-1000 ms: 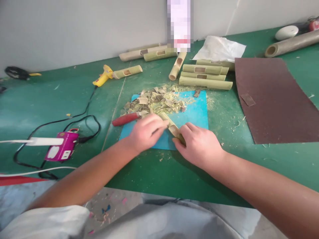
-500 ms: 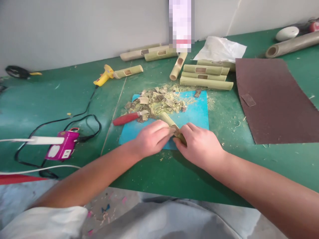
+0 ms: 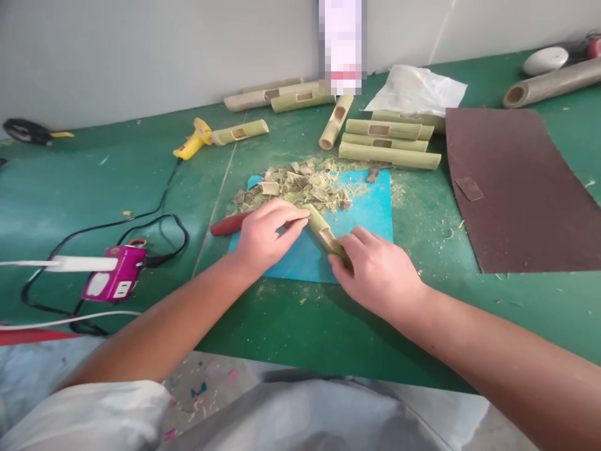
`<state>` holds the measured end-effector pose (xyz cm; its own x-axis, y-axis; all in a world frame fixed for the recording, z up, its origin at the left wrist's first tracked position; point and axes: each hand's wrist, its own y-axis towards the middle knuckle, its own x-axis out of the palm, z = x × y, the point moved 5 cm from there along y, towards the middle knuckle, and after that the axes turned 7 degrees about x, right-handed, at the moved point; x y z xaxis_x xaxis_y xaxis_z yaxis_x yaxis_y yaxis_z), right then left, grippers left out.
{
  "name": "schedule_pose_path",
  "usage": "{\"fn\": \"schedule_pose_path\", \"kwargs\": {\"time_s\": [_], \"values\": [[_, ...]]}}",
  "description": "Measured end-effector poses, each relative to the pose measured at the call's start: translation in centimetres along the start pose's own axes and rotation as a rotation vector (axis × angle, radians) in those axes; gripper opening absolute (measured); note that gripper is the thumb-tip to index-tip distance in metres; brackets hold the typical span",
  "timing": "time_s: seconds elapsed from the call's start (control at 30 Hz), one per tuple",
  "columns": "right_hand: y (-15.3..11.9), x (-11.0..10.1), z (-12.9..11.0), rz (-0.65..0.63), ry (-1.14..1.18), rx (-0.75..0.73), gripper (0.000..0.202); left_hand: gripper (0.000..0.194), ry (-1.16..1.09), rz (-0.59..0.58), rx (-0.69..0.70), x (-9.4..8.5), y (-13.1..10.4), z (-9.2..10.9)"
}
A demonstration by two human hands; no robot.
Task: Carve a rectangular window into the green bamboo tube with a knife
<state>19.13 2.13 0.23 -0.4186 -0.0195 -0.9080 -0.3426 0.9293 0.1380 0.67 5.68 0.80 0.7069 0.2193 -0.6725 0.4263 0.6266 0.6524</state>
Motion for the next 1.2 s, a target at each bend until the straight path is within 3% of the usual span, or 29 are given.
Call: {"fn": "schedule_pose_path", "kwargs": {"time_s": [0.17, 0.3, 0.43, 0.53, 0.9, 1.2], "values": [[0.1, 0.2, 0.0, 0.013, -0.025, -0.002, 0.017, 0.012, -0.076, -0.112, 0.008, 0.7, 0.1, 0.8], [0.0, 0.3, -0.3, 0.041, -0.057, -0.048, 0.016, 0.016, 0.007, -0.060, 0.044, 0.5, 0.3, 0.7], [-0.1, 0.3, -0.5, 0.088, -0.083, -0.087, 0.015, 0.016, 0.014, -0.126, 0.100, 0.8, 0.4, 0.7], [-0.2, 0.3, -0.6, 0.110, -0.079, -0.109, 0.014, 0.016, 0.041, -0.066, 0.077, 0.5, 0.3, 0.4], [-0.3, 0.2, -0.9, 0.139, -0.099, -0.172, 0.018, 0.014, 0.020, -0.208, 0.141, 0.9, 0.2, 1.6], [-0.4, 0.2, -1.2, 0.160, -0.136, -0.210, 0.019, 0.016, 0.031, -0.171, 0.093, 0.6, 0.2, 1.2]]}}
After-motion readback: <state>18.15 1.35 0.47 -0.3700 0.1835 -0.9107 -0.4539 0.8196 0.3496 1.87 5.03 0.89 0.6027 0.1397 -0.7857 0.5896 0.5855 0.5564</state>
